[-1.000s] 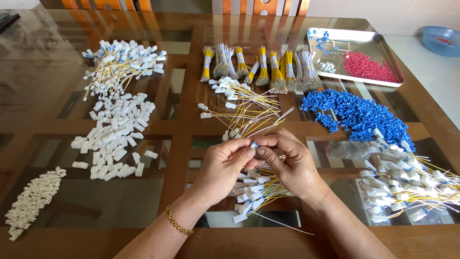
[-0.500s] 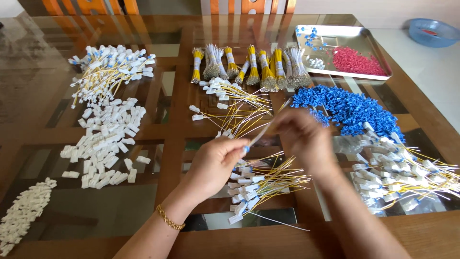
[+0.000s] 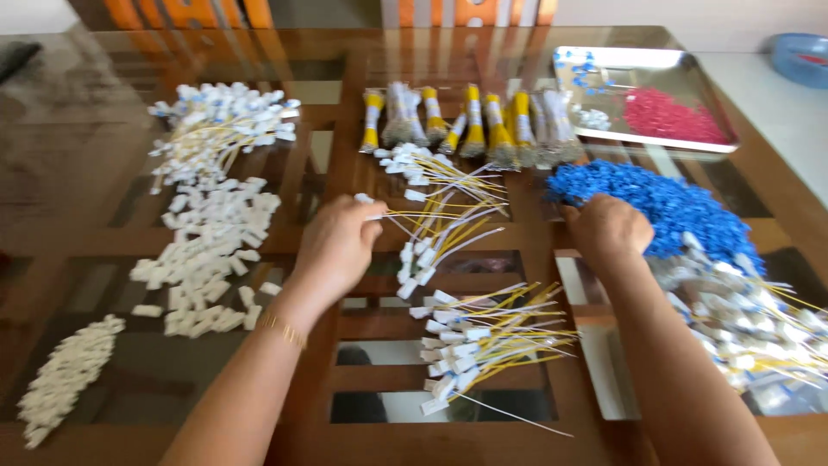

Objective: Manually fitting small blue plastic caps onto the ends of wired electrical connectors.

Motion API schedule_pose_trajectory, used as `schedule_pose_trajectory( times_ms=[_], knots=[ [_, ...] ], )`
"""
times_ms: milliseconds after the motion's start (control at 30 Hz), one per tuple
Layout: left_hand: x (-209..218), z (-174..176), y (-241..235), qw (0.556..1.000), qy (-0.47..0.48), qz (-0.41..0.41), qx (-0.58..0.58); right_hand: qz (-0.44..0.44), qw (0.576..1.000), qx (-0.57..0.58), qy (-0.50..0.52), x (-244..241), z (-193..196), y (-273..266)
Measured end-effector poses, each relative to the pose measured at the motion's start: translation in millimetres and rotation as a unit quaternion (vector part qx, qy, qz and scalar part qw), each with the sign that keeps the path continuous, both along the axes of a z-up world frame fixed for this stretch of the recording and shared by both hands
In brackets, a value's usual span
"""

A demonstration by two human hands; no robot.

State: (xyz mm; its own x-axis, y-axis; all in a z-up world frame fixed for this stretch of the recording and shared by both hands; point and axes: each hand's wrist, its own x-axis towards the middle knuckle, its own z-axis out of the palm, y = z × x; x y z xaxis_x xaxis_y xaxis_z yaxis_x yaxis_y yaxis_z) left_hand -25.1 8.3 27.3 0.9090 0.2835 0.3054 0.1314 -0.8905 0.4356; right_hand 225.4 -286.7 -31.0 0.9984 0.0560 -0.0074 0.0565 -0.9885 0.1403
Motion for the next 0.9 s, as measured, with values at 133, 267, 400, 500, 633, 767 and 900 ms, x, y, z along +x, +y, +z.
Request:
schedule_pose_trajectory(
  times_ms=[133, 267, 400, 500, 633, 767, 900],
  knots=[
    [35.2, -24.2, 52.3, 0.996, 0.063, 0.065, 0.018, -0.011, 1.0, 0.015, 0.002, 31.5, -27.6, -1.8],
    [52.5, -35.0, 55.6, 0.995, 0.07, 0.045, 0.057, 0.035, 0.998, 0.029, -0.031, -8.4, 3.2, -2.6],
    [61.3, -40.8, 56.4, 0.992, 0.08, 0.038, 0.092, 0.095, 0.975, 0.175, -0.098, -24.5, 3.2, -19.8],
    [57.3, -44.1, 60.3, 0.995, 0.027, 0.021, 0.095, 0.145, 0.902, 0.407, -0.005, -74.1, 54.9, -10.8],
    [40.8, -24.4, 54.3, 0.999, 0.014, 0.039, 0.033, 0.134, 0.799, 0.575, 0.116, -112.9, 85.9, 5.1],
    [14.6, 12.9, 28.2, 0.99, -0.033, 0.058, -0.127, 0.175, 0.687, 0.685, 0.166, -145.3, 91.0, 14.9],
    [-12.5, 28.5, -29.2, 0.95, -0.07, -0.008, -0.303, 0.228, 0.599, 0.743, 0.196, -174.1, 91.5, 24.6]
  ],
)
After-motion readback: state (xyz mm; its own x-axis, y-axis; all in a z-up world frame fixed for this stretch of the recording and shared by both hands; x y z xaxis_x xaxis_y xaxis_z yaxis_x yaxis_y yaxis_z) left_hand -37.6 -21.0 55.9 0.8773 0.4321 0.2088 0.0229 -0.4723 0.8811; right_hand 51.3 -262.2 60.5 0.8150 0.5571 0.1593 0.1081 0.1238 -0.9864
